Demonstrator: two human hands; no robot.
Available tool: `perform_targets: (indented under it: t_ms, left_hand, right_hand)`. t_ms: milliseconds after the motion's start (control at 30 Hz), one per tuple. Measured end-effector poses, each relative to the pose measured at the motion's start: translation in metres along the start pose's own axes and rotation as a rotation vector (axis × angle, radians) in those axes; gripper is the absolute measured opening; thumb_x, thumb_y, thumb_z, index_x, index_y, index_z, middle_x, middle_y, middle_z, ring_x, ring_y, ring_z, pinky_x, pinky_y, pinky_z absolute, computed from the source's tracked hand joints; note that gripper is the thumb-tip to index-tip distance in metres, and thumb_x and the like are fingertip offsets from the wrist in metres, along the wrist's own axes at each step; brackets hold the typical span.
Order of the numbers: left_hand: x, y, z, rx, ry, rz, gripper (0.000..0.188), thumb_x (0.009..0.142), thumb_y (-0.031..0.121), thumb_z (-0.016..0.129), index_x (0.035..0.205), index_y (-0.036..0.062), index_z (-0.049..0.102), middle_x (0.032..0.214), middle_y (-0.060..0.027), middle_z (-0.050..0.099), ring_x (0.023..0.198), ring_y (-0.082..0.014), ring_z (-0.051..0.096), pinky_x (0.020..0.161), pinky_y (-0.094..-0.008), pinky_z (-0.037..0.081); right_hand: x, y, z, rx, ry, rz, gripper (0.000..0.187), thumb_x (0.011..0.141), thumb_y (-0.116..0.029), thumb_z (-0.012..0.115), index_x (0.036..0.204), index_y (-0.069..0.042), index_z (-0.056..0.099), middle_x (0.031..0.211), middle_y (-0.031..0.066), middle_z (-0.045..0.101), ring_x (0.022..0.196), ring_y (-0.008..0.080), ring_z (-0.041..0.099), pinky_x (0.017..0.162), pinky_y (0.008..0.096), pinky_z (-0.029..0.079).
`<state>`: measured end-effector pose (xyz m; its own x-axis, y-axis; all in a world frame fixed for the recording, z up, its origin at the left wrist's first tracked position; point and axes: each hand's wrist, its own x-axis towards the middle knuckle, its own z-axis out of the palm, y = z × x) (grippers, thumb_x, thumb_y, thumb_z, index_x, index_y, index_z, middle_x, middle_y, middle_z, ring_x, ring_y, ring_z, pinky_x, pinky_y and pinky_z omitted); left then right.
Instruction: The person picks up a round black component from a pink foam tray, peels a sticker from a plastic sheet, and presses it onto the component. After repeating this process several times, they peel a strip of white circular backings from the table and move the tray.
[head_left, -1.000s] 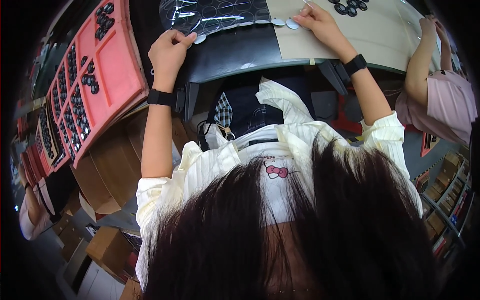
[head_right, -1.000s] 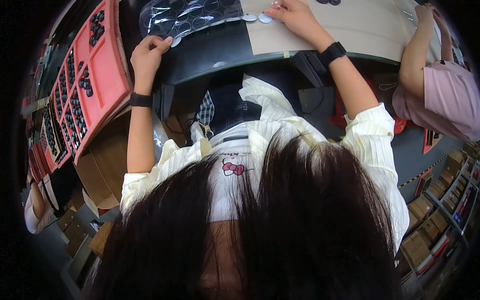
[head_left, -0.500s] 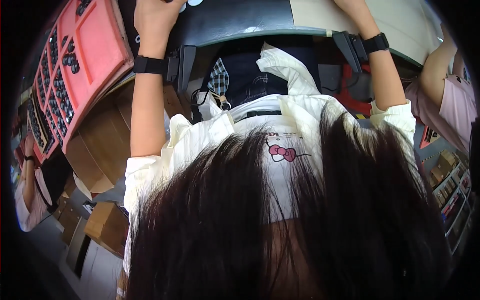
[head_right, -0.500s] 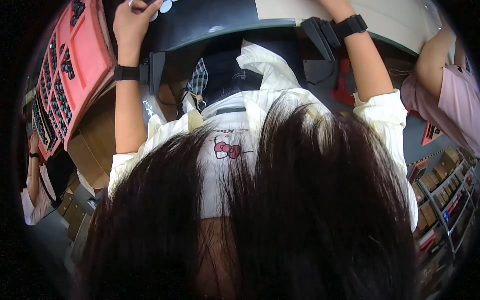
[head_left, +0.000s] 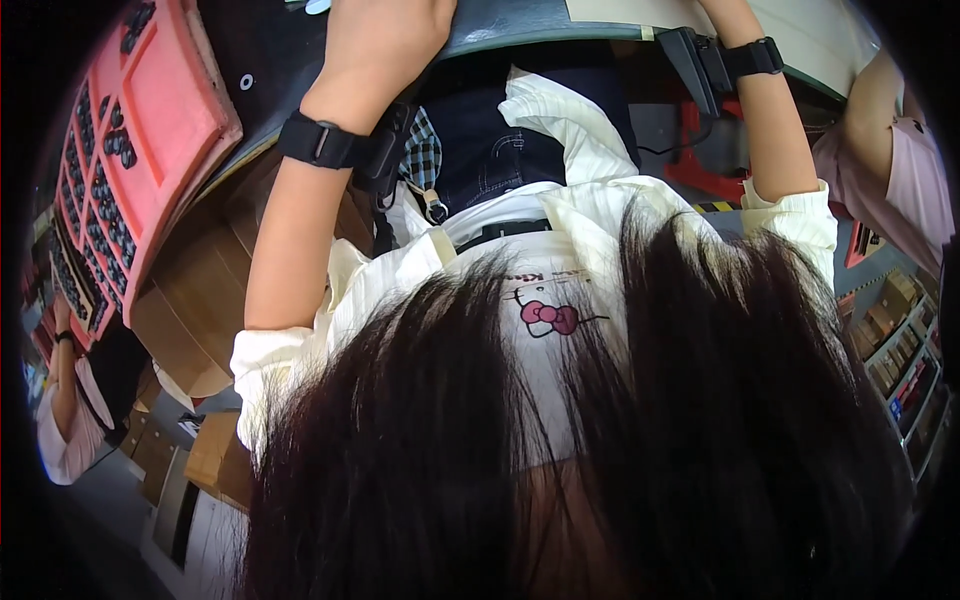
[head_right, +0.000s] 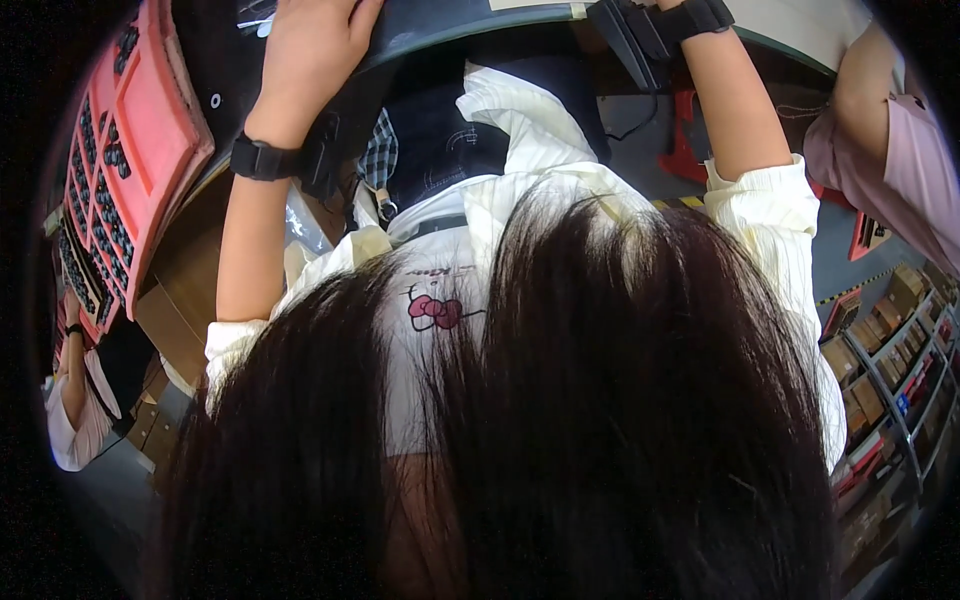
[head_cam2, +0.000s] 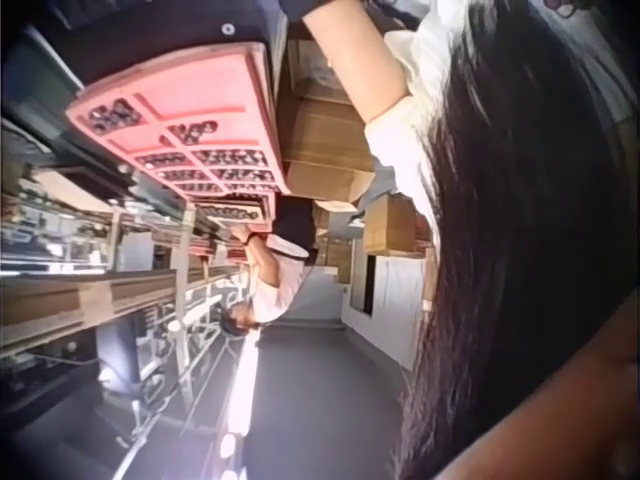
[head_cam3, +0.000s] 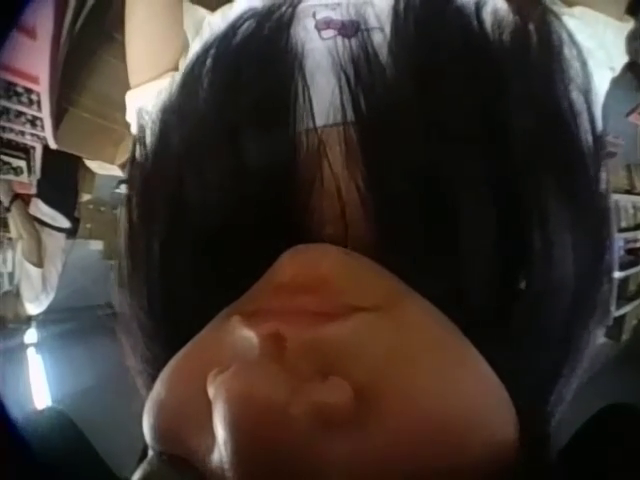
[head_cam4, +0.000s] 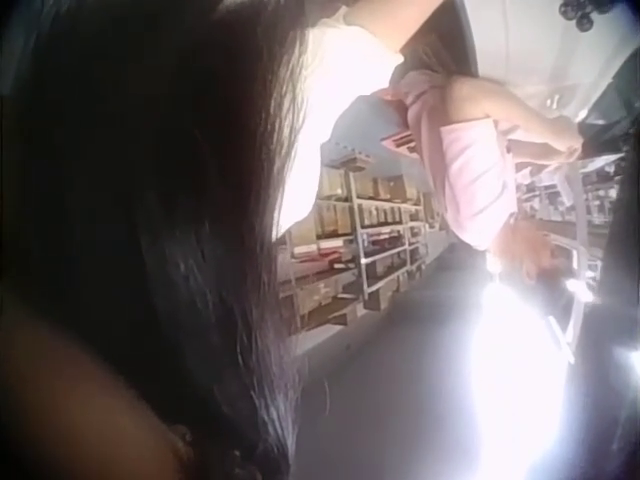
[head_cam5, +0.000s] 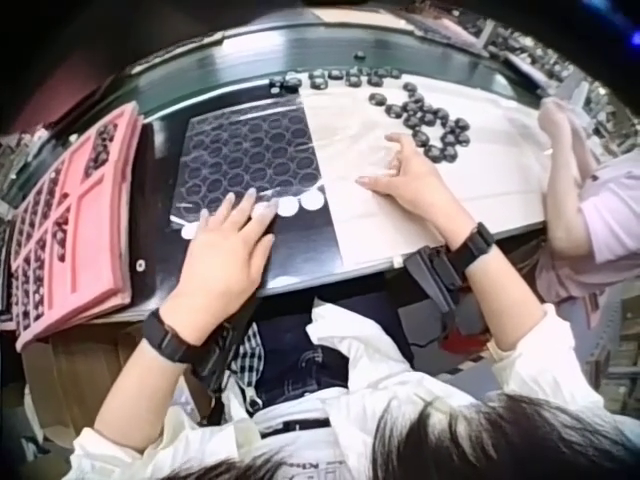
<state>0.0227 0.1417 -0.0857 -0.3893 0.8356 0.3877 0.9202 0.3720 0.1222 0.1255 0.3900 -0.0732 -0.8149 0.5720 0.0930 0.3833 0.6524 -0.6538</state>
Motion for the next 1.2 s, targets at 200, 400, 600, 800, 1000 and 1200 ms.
perform_targets:
  t_ms: [200,400,600,800,1000,1200]
  left_hand:
    - [0.000,0.019,-0.007,0.208,-0.015,0.072,0.034,0.078,0.044,0.057,0.090,0.0121,0.063,0.083,-0.0079,0.062,0.082,-0.0274,0.059,0.080,-0.0423,0.043]
    - [-0.005,0.017,-0.013,0.184,-0.130,-0.035,0.040,0.079,0.041,0.057,0.109,0.0148,0.057,0.109,-0.0089,0.057,0.100,-0.0290,0.054,0.090,-0.0472,0.037]
    - [-0.010,0.006,-0.002,-0.663,0.185,-0.023,0.043,0.072,0.023,0.063,0.113,0.0107,0.055,0.119,-0.0130,0.051,0.112,-0.0271,0.047,0.094,-0.0383,0.035]
    - [-0.012,0.009,-0.016,0.065,-0.137,-0.069,0.059,0.074,0.044,0.060,0.124,0.0145,0.046,0.128,-0.0072,0.046,0.121,-0.0251,0.039,0.098,-0.0463,0.030]
    - [-0.016,0.014,-0.025,0.032,-0.152,-0.097,0.055,0.076,0.039,0.060,0.122,0.0124,0.048,0.126,-0.0064,0.047,0.120,-0.0245,0.041,0.098,-0.0446,0.030]
    - [-0.024,0.006,-0.034,0.042,-0.240,-0.120,0.053,0.079,0.025,0.060,0.126,0.0092,0.042,0.131,-0.0062,0.043,0.123,-0.0250,0.037,0.101,-0.0442,0.026]
  right_hand:
    - [-0.025,-0.022,-0.002,-0.531,0.457,-0.677,0.057,0.072,-0.016,0.067,0.121,-0.002,0.042,0.114,0.0188,0.050,0.107,0.0285,0.048,0.090,0.0354,0.037]
    - [-0.062,-0.046,0.030,-0.316,-0.195,-0.879,0.052,0.078,-0.024,0.058,0.123,-0.004,0.042,0.121,0.0168,0.047,0.116,0.0273,0.041,0.098,0.0428,0.029]
    - [-0.052,-0.047,0.014,-0.361,-0.283,-0.786,0.056,0.080,-0.027,0.056,0.127,-0.002,0.037,0.117,0.0154,0.049,0.117,0.0295,0.040,0.099,0.0458,0.027]
    - [-0.045,-0.031,0.030,-0.505,-0.070,-0.984,0.047,0.084,-0.034,0.052,0.125,-0.012,0.045,0.124,0.0056,0.049,0.116,0.0185,0.044,0.101,0.0362,0.029]
    - [-0.039,-0.017,0.021,-0.444,-0.185,-0.784,0.059,0.083,-0.042,0.048,0.133,-0.016,0.032,0.134,0.0015,0.038,0.125,0.0142,0.033,0.106,0.0411,0.018]
    - [-0.022,0.004,0.001,-0.545,-0.150,-0.672,0.053,0.084,-0.041,0.047,0.131,-0.019,0.036,0.134,0.0014,0.037,0.124,0.0143,0.033,0.105,0.0428,0.018]
